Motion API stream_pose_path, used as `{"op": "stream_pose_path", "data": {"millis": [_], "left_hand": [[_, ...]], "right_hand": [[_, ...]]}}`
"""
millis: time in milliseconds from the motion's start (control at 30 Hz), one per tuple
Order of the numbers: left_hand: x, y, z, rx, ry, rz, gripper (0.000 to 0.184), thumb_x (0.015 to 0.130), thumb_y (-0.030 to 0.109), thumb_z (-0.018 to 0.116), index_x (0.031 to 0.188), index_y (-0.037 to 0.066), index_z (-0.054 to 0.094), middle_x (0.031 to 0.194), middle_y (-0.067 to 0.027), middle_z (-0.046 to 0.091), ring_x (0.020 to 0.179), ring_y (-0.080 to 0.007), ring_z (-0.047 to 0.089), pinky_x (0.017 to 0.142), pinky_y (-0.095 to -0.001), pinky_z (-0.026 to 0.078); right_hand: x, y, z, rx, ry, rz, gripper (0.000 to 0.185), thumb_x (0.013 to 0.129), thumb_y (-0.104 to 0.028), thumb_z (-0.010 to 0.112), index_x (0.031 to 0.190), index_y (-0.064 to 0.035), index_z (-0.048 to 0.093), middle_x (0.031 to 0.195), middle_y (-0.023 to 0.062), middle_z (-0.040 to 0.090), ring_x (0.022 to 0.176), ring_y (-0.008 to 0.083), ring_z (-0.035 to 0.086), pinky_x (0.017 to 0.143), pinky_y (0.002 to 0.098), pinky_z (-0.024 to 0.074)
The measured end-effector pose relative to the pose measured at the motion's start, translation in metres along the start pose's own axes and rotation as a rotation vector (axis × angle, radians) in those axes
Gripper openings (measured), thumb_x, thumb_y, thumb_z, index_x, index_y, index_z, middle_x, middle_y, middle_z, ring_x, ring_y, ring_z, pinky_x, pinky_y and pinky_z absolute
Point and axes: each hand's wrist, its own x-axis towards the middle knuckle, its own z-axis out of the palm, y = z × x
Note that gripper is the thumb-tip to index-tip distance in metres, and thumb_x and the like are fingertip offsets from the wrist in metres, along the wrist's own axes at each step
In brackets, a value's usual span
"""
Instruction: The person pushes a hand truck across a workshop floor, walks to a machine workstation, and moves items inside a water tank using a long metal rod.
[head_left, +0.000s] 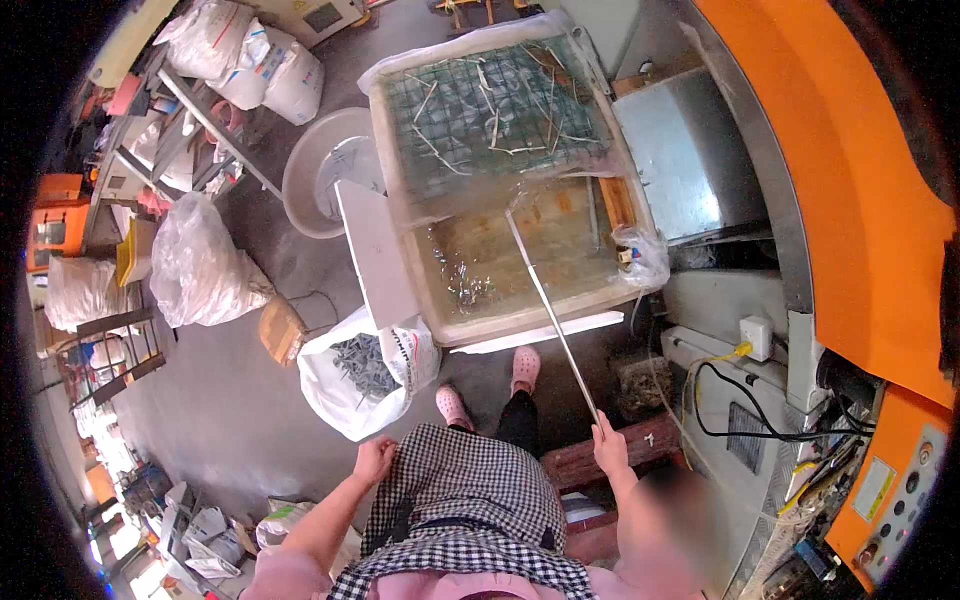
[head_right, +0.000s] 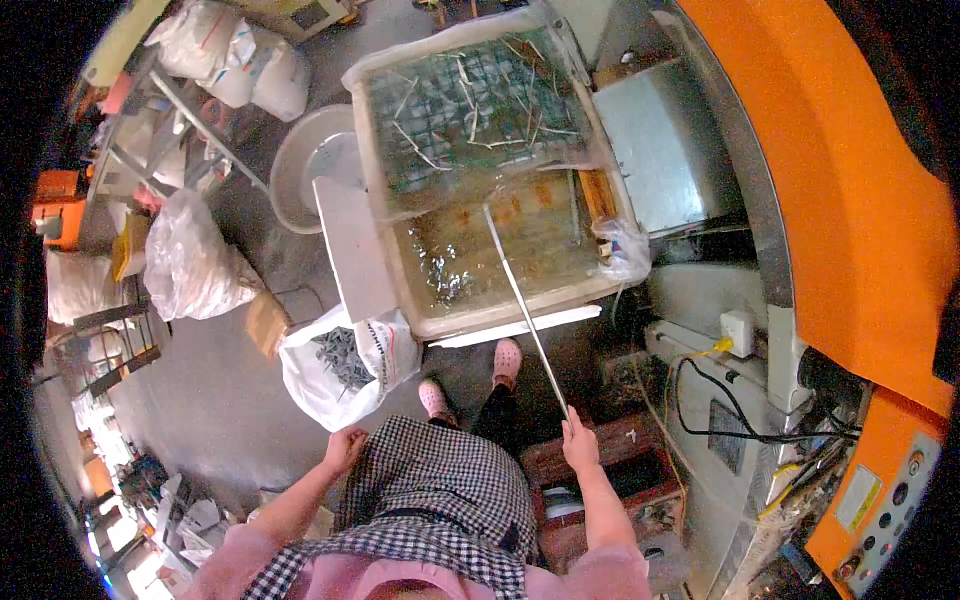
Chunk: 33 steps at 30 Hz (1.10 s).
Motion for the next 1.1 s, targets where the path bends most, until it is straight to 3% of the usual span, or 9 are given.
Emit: {"op": "stream_pose_path", "data": {"millis": [67,233,300,500,633,900,967,1100], "left_hand": [[-0.004,-0.011,0.002,-0.010,0.023,0.018,0.016,0.079,0.015,0.052,0.084,0.002,0.060,0.071,-0.0177,0.060,0.067,-0.0303,0.060,0.063,-0.0356,0.047],[-0.018,-0.022,0.002,-0.032,0.032,-0.068,0.017,0.078,0.015,0.052,0.085,0.002,0.061,0.072,-0.0182,0.060,0.067,-0.0300,0.060,0.063,-0.0357,0.046],[-0.021,-0.030,0.005,-0.027,0.017,-0.065,0.017,0.078,0.015,0.053,0.086,0.002,0.061,0.073,-0.0185,0.060,0.067,-0.0290,0.060,0.064,-0.0351,0.047],[-0.032,-0.035,0.008,-0.100,0.070,-0.125,0.016,0.078,0.012,0.052,0.086,0.001,0.060,0.073,-0.0179,0.061,0.067,-0.0277,0.061,0.064,-0.0336,0.047],[-0.031,-0.042,0.017,-0.068,0.053,-0.172,0.015,0.078,0.011,0.052,0.087,0.002,0.061,0.073,-0.0173,0.061,0.067,-0.0269,0.061,0.064,-0.0332,0.047],[-0.024,-0.044,0.045,-0.171,0.080,-0.205,0.016,0.078,0.012,0.053,0.088,0.001,0.060,0.075,-0.0164,0.061,0.070,-0.0260,0.061,0.066,-0.0331,0.047],[-0.024,-0.037,0.045,-0.217,0.107,-0.209,0.016,0.078,0.011,0.053,0.088,0.001,0.060,0.079,-0.0168,0.061,0.071,-0.0264,0.060,0.066,-0.0331,0.047],[-0.023,-0.027,0.044,-0.154,0.109,-0.234,0.015,0.078,0.010,0.053,0.087,0.000,0.060,0.078,-0.0169,0.060,0.072,-0.0265,0.060,0.066,-0.0331,0.047]], "right_hand": [[0.011,-0.011,-0.004,0.057,-0.027,-0.055,0.036,0.087,-0.026,0.044,0.121,-0.0122,0.044,0.072,0.0227,0.056,0.065,0.0405,0.053,0.057,0.0449,0.0407],[0.071,-0.048,0.010,-0.015,0.004,-0.193,0.035,0.085,-0.024,0.047,0.118,-0.0103,0.046,0.072,0.0240,0.056,0.067,0.0404,0.054,0.058,0.0456,0.0413],[0.101,-0.065,0.022,0.075,0.014,-0.232,0.035,0.084,-0.024,0.049,0.116,-0.0102,0.048,0.079,0.0253,0.056,0.074,0.0405,0.055,0.063,0.0448,0.0434],[0.160,-0.103,0.051,0.158,0.016,-0.207,0.034,0.083,-0.024,0.050,0.114,-0.0086,0.050,0.093,0.0253,0.056,0.089,0.0401,0.052,0.076,0.0416,0.0439],[0.196,-0.115,0.075,0.220,0.006,-0.234,0.035,0.083,-0.022,0.050,0.113,-0.0044,0.050,0.097,0.0240,0.056,0.094,0.0377,0.052,0.077,0.0400,0.0434],[0.252,-0.159,0.097,0.297,0.005,-0.172,0.034,0.083,-0.021,0.050,0.112,-0.0044,0.051,0.094,0.0243,0.056,0.091,0.0374,0.053,0.075,0.0391,0.0432],[0.268,-0.164,0.103,0.369,0.075,-0.285,0.034,0.082,-0.021,0.051,0.112,-0.0042,0.051,0.093,0.0245,0.056,0.088,0.0361,0.055,0.073,0.0382,0.0438],[0.285,-0.193,0.084,0.414,-0.004,-0.243,0.036,0.082,-0.021,0.052,0.111,-0.0003,0.051,0.091,0.0232,0.058,0.081,0.0323,0.058,0.071,0.0370,0.0444]]}}
